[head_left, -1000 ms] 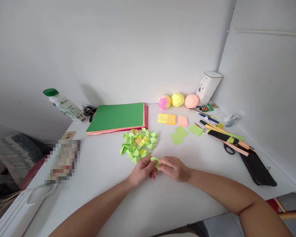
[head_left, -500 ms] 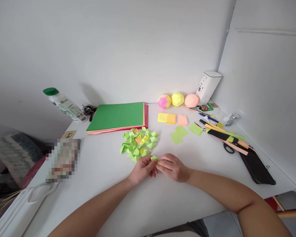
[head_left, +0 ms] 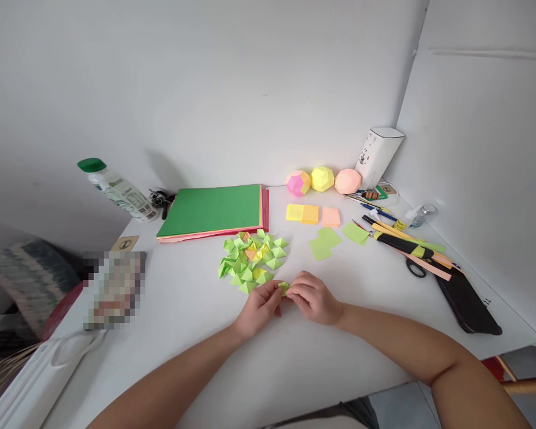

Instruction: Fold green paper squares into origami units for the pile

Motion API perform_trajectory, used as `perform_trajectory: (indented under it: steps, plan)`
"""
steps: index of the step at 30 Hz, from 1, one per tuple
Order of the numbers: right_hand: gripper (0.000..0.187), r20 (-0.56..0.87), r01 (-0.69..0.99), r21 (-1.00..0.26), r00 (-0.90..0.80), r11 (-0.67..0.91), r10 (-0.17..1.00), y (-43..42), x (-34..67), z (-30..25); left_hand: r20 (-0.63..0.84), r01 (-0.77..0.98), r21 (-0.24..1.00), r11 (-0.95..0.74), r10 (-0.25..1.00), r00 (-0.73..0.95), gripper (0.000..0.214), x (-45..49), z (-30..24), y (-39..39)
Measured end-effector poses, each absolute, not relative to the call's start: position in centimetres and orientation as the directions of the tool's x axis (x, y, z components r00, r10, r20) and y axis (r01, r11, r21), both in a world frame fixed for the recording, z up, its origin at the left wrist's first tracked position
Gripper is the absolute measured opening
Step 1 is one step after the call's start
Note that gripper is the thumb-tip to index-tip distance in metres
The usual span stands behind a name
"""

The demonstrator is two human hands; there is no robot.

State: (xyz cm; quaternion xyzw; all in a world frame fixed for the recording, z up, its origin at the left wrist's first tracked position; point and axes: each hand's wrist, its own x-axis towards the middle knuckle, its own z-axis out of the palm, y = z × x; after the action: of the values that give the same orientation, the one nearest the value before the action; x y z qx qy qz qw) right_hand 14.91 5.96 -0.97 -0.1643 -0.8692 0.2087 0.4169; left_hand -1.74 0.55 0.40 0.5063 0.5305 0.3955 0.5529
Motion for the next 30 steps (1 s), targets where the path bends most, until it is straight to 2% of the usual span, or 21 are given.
perform_trajectory:
  steps: [8,13,19,25,30]
  plan:
    - [0.016,0.539,0.064,-0.725,-0.567,0.686,0.623,6.34,14.83,-0.63,-0.169,0.119,0.983,0.143,0.951,0.257,0.032,-2.07,0.33,0.63]
    - [0.016,0.477,0.069,-0.787,-0.56,0.613,0.677,6.4,14.78,-0.4,-0.191,0.071,0.981,0.178,0.937,0.292,0.035,-2.02,0.55,0.48]
    - [0.015,0.403,0.075,-0.847,-0.553,0.526,0.729,6.33,14.59,-0.2,-0.228,0.11,0.973,0.204,0.934,0.275,0.035,-1.71,0.76,0.42]
    - [0.012,0.189,0.148,-0.934,-0.565,0.324,0.803,6.53,14.82,-0.7,-0.224,0.108,0.974,0.201,0.93,0.291,0.032,-1.92,0.64,0.48]
    - [0.019,0.03,0.088,-0.99,-0.638,0.111,0.769,6.83,14.95,-0.82,-0.231,0.087,0.973,0.215,0.927,0.295,0.029,-2.07,0.32,0.49]
